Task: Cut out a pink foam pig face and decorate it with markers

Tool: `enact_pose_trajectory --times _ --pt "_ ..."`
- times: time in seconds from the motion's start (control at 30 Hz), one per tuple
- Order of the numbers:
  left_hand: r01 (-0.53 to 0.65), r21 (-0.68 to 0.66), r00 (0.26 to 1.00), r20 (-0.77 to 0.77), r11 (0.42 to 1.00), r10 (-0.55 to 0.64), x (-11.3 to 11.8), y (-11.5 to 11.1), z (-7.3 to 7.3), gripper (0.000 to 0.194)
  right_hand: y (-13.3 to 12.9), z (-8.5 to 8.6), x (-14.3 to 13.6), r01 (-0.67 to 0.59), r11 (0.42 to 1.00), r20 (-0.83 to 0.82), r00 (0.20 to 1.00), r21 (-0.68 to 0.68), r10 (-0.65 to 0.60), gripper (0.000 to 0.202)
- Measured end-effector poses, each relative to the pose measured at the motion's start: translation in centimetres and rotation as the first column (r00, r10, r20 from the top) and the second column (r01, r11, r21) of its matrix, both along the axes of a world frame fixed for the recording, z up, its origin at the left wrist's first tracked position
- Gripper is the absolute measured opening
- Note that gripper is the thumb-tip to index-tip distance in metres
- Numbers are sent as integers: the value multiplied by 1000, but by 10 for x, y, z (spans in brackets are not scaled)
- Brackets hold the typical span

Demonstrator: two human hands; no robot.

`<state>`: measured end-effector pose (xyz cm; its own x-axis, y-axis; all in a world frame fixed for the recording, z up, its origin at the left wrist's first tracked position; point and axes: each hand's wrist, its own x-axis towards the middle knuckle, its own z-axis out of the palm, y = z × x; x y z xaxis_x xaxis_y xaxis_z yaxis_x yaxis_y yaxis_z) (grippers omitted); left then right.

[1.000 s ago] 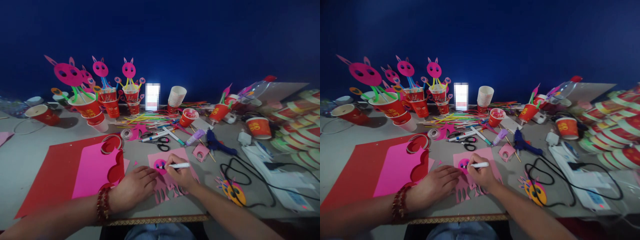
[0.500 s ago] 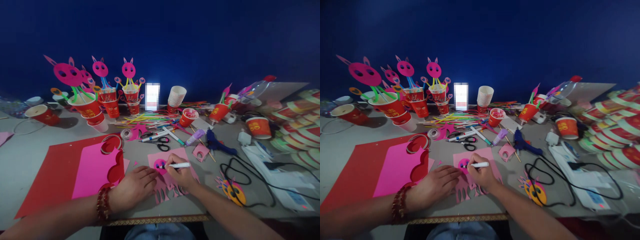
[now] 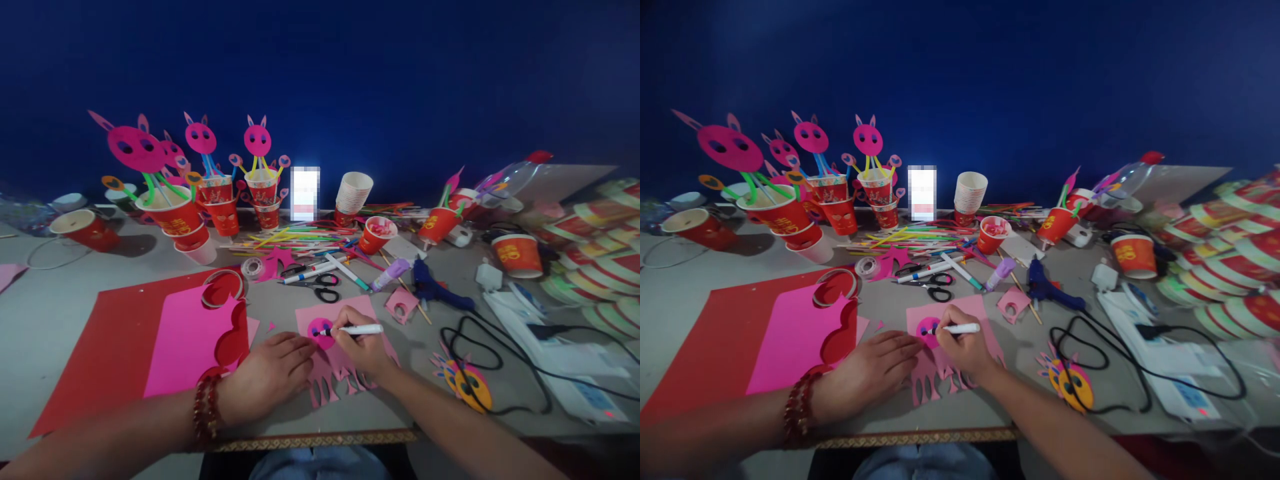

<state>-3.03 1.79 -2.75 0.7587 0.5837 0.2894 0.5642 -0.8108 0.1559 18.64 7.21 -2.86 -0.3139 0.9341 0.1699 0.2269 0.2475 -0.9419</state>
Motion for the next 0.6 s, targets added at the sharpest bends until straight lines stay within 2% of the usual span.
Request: enact_pose_trajectory --times 0.27,0.43,0.6 --pt "-3 14 1000 3 1000 3 1 1 2 19 0 -1 0 -25 1000 -7 1000 4 25 15" --pt "-7 26 1000 -6 1000 7 1 1 1 21 1 -2 0 16 1000 -28 999 27 -16 16" --pt "-3 14 1000 2 1000 3 1 1 0 20 1 0 -1 -14 1000 -13 1000 10 14 16"
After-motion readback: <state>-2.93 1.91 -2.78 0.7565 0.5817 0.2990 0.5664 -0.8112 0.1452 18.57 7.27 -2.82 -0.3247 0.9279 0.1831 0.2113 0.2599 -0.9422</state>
